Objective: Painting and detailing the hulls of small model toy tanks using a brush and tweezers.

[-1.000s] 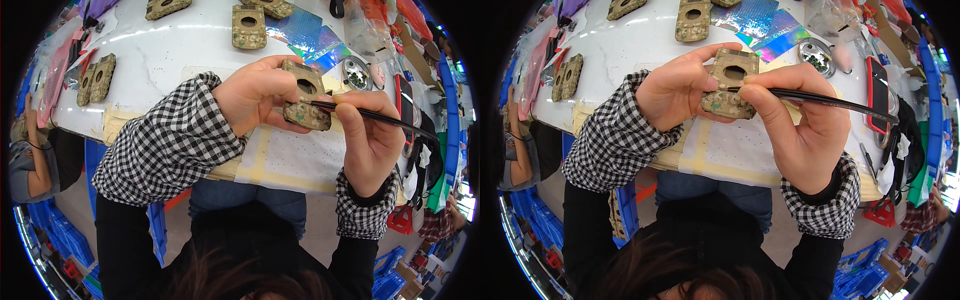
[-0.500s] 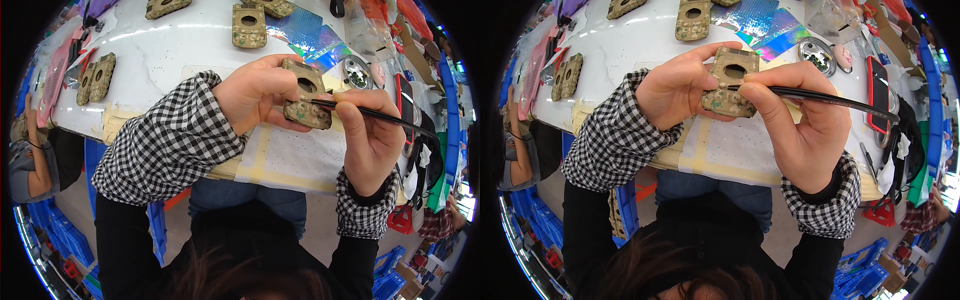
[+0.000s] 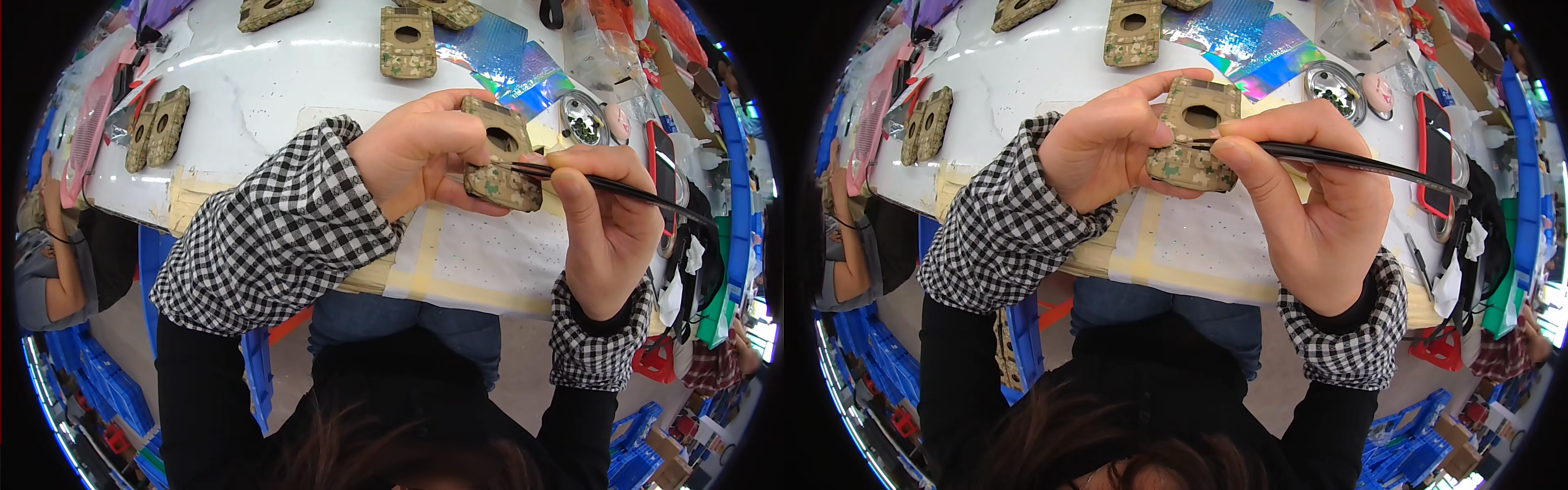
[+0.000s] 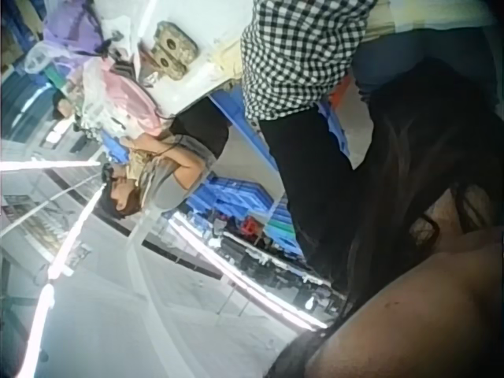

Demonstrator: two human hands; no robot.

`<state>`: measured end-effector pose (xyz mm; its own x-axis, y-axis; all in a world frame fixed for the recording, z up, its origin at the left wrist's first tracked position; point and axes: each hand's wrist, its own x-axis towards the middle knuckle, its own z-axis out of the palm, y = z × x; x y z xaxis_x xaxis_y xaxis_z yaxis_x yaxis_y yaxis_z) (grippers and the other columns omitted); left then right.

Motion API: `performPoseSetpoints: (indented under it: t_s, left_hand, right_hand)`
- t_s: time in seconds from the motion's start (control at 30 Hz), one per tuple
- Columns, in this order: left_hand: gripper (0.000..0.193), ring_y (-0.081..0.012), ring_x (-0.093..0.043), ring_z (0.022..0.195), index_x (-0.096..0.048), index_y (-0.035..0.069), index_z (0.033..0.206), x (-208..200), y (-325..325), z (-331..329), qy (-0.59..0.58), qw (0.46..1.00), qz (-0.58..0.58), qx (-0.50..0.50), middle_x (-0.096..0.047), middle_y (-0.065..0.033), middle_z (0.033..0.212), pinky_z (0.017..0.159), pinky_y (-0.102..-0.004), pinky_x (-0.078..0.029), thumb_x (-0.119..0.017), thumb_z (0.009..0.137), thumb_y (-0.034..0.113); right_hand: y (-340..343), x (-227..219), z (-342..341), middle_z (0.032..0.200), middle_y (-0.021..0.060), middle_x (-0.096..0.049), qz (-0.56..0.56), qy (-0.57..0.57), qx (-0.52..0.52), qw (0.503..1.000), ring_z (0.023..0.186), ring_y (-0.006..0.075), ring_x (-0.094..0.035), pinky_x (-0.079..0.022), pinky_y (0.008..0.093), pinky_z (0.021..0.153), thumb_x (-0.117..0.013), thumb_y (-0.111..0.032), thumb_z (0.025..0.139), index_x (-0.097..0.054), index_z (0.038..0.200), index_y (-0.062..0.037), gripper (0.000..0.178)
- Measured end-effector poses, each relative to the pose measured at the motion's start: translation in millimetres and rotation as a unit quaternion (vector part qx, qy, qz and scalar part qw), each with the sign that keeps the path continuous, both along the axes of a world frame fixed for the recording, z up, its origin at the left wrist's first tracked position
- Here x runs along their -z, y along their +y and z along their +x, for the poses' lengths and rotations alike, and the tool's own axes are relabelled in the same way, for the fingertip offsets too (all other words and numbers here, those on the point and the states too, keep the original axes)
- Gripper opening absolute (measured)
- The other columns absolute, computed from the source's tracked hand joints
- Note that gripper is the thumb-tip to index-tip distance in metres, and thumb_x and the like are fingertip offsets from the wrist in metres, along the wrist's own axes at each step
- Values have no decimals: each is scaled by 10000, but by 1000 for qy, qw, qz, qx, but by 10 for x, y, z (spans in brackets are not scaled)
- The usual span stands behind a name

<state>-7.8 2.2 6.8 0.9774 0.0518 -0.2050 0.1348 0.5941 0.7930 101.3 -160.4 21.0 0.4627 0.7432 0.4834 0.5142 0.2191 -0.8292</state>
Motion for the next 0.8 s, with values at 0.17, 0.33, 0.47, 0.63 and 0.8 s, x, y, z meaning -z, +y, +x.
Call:
performPoseSetpoints:
  t_s: [0.17,0.33,0.47,0.63,0.8]
  left_hand:
    - [649,-268,-593,1058,-249,32,1396,-3,-13,6,2,1000,4,-2,-514,-149,1235,875,-416,-521,-497,804,125]
    - [652,-271,-592,1061,-248,32,1396,12,-13,4,-1,1000,1,-3,-513,-151,1236,875,-418,-521,-501,803,129]
    - [654,-272,-590,1064,-245,32,1398,10,-6,6,-1,1000,4,0,-513,-151,1237,875,-421,-521,-501,803,128]
    - [659,-272,-590,1064,-247,36,1397,18,-8,7,-4,1000,-3,-2,-515,-149,1233,872,-424,-523,-522,804,126]
    - [679,-271,-591,1052,-246,41,1399,76,2,16,-6,1000,-16,-3,-519,-145,1218,863,-436,-525,-548,796,116]
  right_hand:
    - [-14,-15,-2,839,56,-608,-3,0,2,1000,774,98,-585,-455,210,691,-657,-34,844,-619,917,27,102]
    - [-11,-15,-6,836,56,-607,-3,-2,3,1000,769,99,-585,-454,210,691,-657,-35,844,-620,914,26,100]
    - [-5,0,-6,836,55,-606,-2,4,2,1000,766,97,-583,-454,210,689,-658,-34,843,-618,915,28,104]
    - [-15,-11,0,844,58,-607,8,7,-4,1000,773,98,-580,-452,211,695,-654,-22,842,-613,924,31,106]
    - [-13,-10,-9,854,62,-607,19,15,-8,1000,784,99,-578,-449,211,708,-649,-10,843,-610,932,31,105]
